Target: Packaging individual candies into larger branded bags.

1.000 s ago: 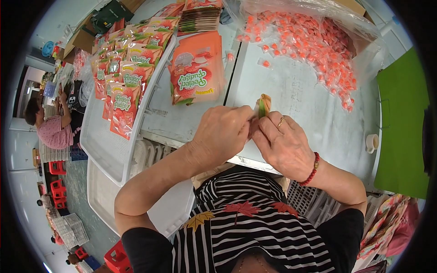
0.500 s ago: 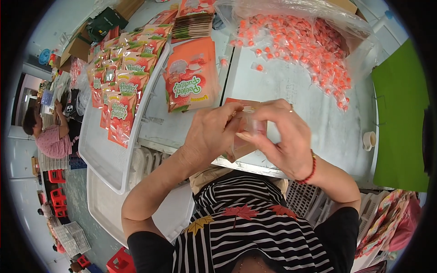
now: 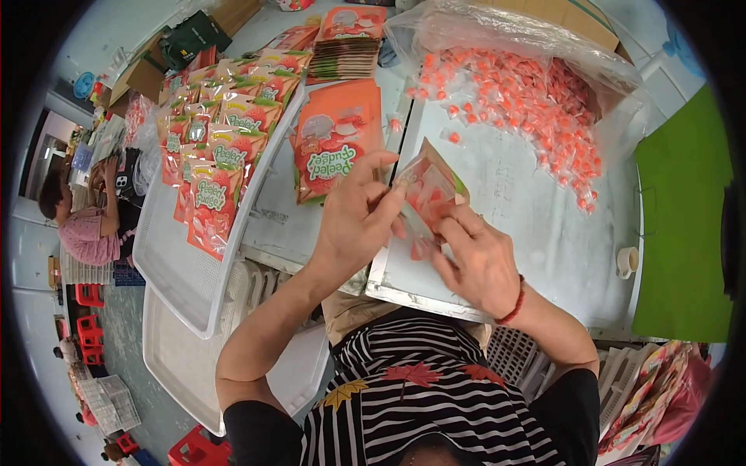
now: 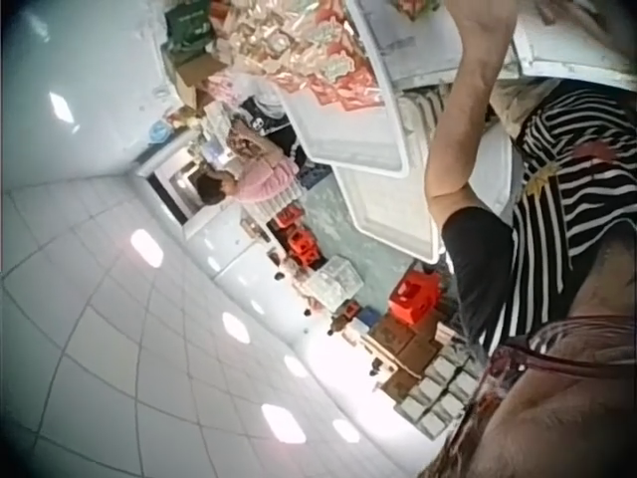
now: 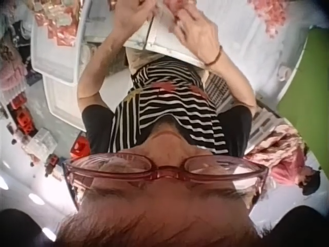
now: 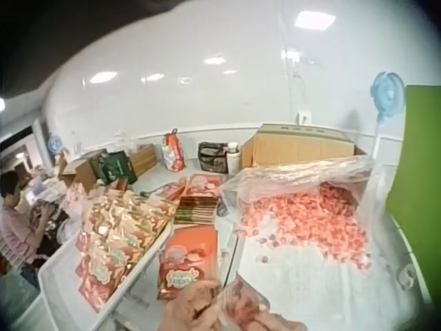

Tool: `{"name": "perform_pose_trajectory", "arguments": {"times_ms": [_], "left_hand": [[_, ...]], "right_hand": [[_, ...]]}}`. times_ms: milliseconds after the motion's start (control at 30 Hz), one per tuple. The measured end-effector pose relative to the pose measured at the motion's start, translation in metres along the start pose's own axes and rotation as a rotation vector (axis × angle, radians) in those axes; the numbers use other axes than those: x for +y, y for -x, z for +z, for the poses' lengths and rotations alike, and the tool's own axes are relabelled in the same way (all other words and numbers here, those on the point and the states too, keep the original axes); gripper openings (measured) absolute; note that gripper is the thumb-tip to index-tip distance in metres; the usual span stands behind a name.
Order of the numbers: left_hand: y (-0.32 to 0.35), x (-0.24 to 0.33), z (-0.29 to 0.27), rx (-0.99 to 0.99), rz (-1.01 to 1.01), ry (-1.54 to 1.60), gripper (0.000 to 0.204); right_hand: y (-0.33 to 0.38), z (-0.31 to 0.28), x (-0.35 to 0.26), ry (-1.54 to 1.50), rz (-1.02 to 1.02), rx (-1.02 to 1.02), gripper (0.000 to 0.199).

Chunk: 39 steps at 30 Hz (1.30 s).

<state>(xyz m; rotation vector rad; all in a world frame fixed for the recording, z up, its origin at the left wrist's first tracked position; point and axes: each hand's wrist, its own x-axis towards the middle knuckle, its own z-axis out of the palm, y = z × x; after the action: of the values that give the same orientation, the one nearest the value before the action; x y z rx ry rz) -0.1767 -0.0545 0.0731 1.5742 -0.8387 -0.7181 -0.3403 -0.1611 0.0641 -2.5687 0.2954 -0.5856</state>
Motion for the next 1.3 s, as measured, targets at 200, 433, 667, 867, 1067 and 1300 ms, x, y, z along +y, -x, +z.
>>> {"name": "perform_pose_trajectory", "arguments": {"times_ms": [200, 433, 667, 867, 1067, 1300], "left_hand": [[-0.023, -0.06, -0.039, 0.058, 0.387, -0.182, 0.067], [-0.017, -0.049, -0.037, -0.414, -0.034, 0.157, 0.04], [-0.007, -0.04, -0.014, -0.17, 0.0, 0.404, 0.014], [0.001, -0.04, -0.013, -0.021, 0.16, 0.35, 0.013], [0.008, -0.02, -0.009, -0.029, 0.202, -0.004, 0.015], [0.007, -0.02, -0.03, -0.064, 0.285, 0.051, 0.012]], "right_hand": [[-0.015, -0.02, 0.04, -0.318, -0.216, -0.163, 0.011], [-0.013, -0.026, 0.053, -0.432, -0.107, -0.086, 0.013], [-0.005, -0.018, 0.049, -0.563, 0.283, -0.088, 0.004], [-0.024, -0.031, 0.028, -0.553, 0.395, -0.112, 0.013], [-0.041, -0.026, 0.016, -0.145, 0.0, -0.25, 0.023], [-0.062, -0.019, -0.008, -0.238, -0.031, -0.318, 0.023]]}}
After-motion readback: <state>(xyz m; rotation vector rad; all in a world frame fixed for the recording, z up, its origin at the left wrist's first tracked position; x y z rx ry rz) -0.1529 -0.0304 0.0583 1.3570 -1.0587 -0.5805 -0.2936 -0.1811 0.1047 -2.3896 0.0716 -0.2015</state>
